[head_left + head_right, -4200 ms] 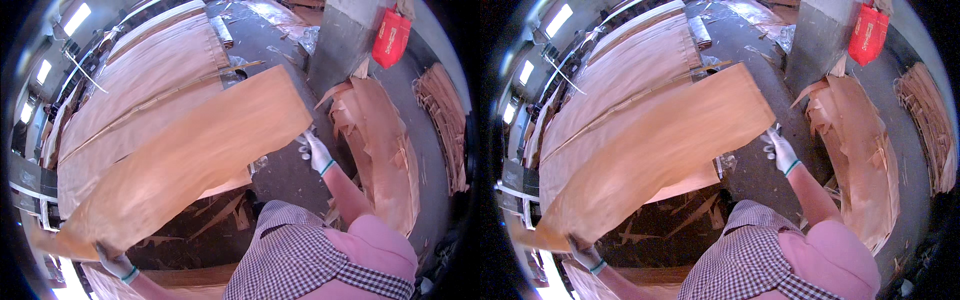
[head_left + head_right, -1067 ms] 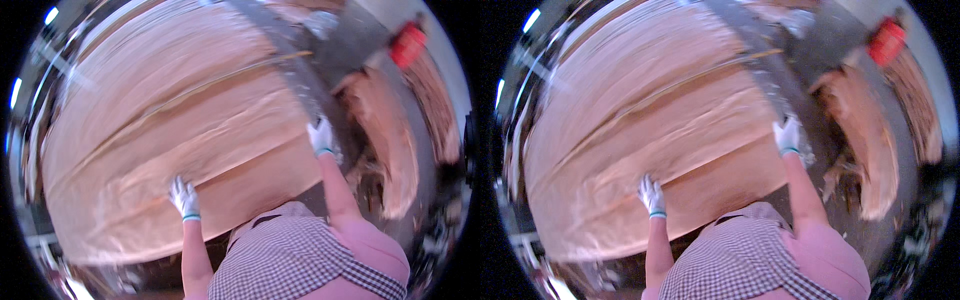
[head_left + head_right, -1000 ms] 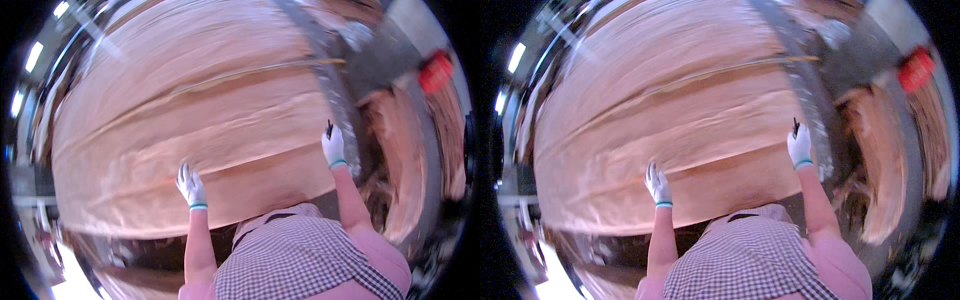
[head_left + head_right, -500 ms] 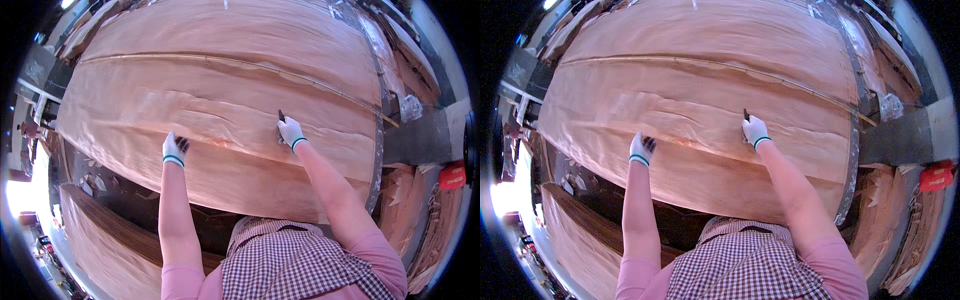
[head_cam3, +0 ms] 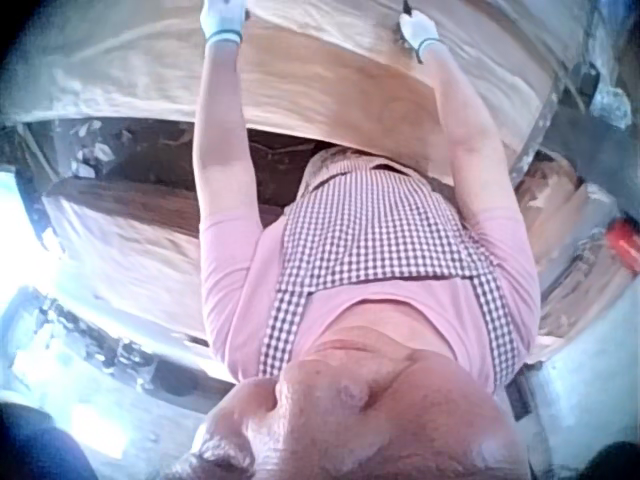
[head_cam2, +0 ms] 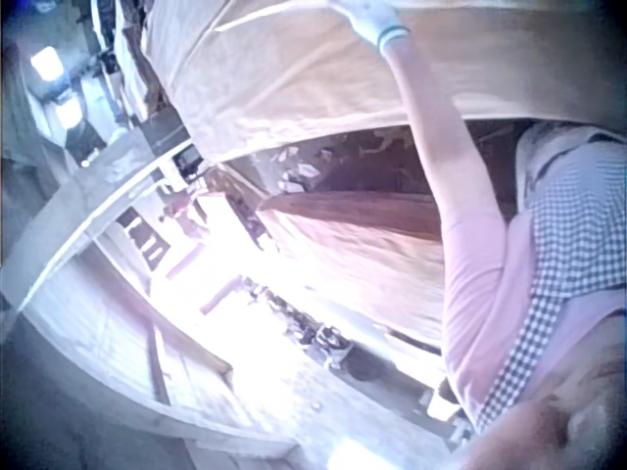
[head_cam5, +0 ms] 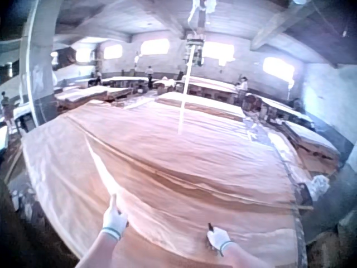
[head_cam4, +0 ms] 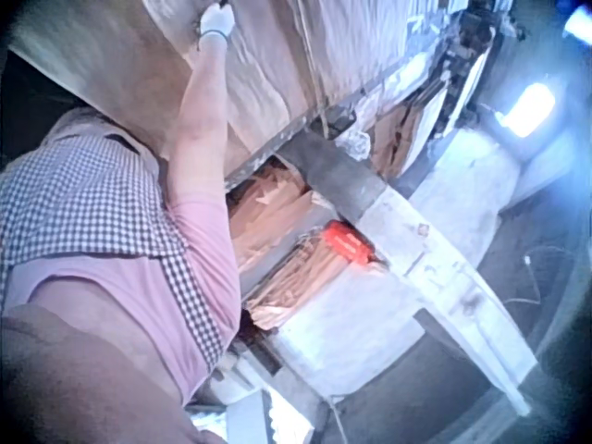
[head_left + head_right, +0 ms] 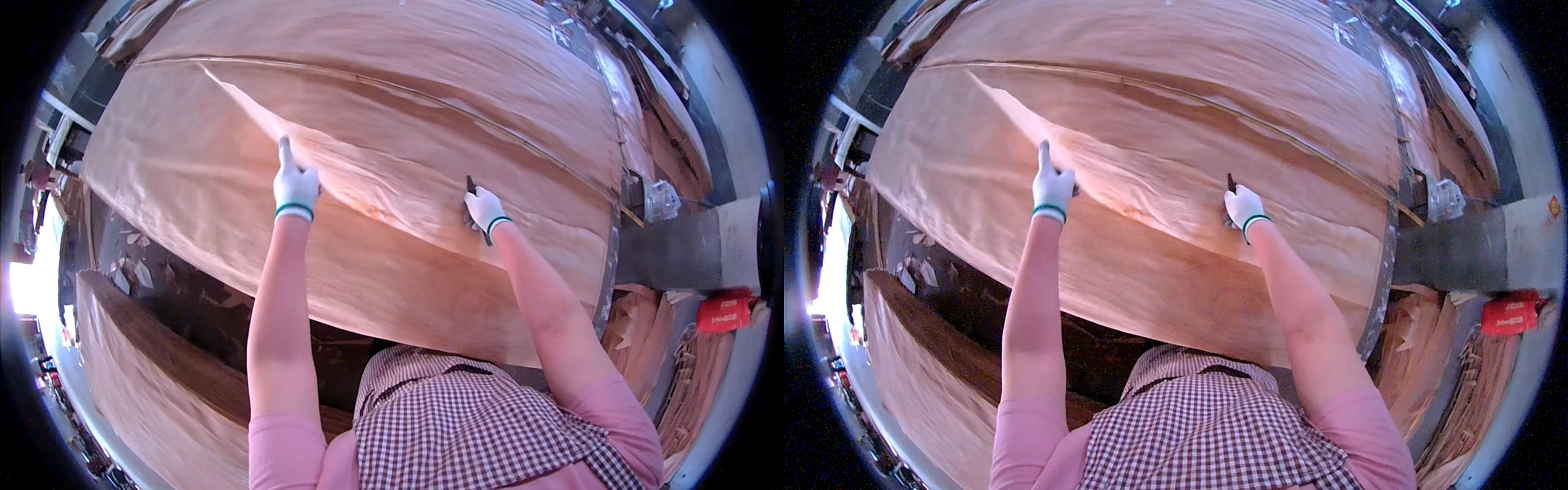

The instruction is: The person cuts wood veneer sheets using a small knife, peeling back thin strips, and applying tape to the sheets.

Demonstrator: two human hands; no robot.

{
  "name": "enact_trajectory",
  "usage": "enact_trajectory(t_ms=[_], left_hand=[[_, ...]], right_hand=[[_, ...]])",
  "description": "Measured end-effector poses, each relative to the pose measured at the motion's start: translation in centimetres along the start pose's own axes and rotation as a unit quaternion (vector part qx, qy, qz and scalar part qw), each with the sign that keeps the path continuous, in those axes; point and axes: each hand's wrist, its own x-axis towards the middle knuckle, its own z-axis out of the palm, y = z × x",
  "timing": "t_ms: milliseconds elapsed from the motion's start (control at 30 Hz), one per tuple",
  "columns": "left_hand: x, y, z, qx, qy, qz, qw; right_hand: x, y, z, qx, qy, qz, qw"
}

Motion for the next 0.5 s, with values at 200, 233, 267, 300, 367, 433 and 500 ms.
enact_trajectory(t_ms=[200, 233, 267, 300, 367, 433, 500], left_hand=[[-3.8, -5.2, -0.4, 0.323, 0.035, 0.08, 0.942], [-4.6, -4.9, -1.0, 0.373, 0.041, 0.09, 0.922], [-4.6, -5.7, -0.7, 0.398, 0.068, 0.154, 0.902], [-4.8, -6.6, -0.4, 0.42, 0.098, 0.217, 0.876], [-4.7, -7.6, -0.1, 0.443, 0.146, 0.285, 0.837], [-4.8, -7.4, 0.8, 0.445, 0.114, 0.225, 0.859], [-4.8, -7.4, 1.2, 0.418, 0.117, 0.196, 0.879]], right_hand=[[-0.7, 0.9, -1.9, 0.096, -0.131, -0.029, 0.986], [-2.1, 0.2, -1.6, 0.127, -0.153, -0.043, 0.979], [-3.3, -0.4, -1.3, 0.158, -0.174, -0.057, 0.97], [-3.8, -0.3, -0.8, 0.119, -0.185, -0.11, 0.969], [-7.1, -2.6, 1.4, 0.263, -0.249, -0.111, 0.925], [-9.4, -4.2, 2.7, 0.351, -0.305, -0.064, 0.883], [-9.5, -4.5, 4.4, 0.277, -0.32, -0.094, 0.901]])
